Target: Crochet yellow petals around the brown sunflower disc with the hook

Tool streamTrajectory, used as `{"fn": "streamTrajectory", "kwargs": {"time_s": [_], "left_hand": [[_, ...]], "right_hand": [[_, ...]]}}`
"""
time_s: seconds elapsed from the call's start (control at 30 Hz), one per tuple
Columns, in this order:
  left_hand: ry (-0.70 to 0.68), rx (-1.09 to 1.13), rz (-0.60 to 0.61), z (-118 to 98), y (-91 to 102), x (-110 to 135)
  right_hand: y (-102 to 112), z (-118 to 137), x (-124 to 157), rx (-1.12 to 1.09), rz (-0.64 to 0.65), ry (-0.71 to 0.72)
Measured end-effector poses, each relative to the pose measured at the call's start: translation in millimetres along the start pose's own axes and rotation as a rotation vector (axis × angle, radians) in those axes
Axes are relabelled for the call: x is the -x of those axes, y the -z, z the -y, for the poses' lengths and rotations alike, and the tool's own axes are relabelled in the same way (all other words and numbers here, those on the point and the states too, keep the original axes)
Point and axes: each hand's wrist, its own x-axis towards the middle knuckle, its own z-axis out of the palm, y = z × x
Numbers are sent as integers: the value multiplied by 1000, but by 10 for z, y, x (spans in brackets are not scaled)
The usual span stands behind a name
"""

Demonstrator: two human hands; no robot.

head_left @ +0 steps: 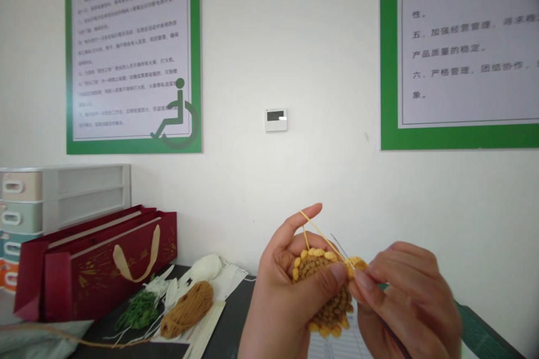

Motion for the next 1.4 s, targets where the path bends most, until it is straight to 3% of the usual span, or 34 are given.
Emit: {"fn": "streamTrajectory", "kwargs": {"time_s": [0.1,0.2,0.37,0.73,1.0,1.4], "left_hand": [[71,46,56,-40,21,5],[137,126,99,-42,41,4],[101,112,91,-30,42,18],[54,-12,70,-79,56,19],[38,-73,88,-79,73,8],[51,-102,111,-70,84,6]], "right_hand": [[-6,-2,60,-171,33,-43],[-53,55,71,-252,-68,-128],[-183,225,8,-410,-177,-457],[-157,213,78,-803,-59,-883],[-53,136,-13,-792,122,-877],[-15,151,-123,-670,181,-864]]}}
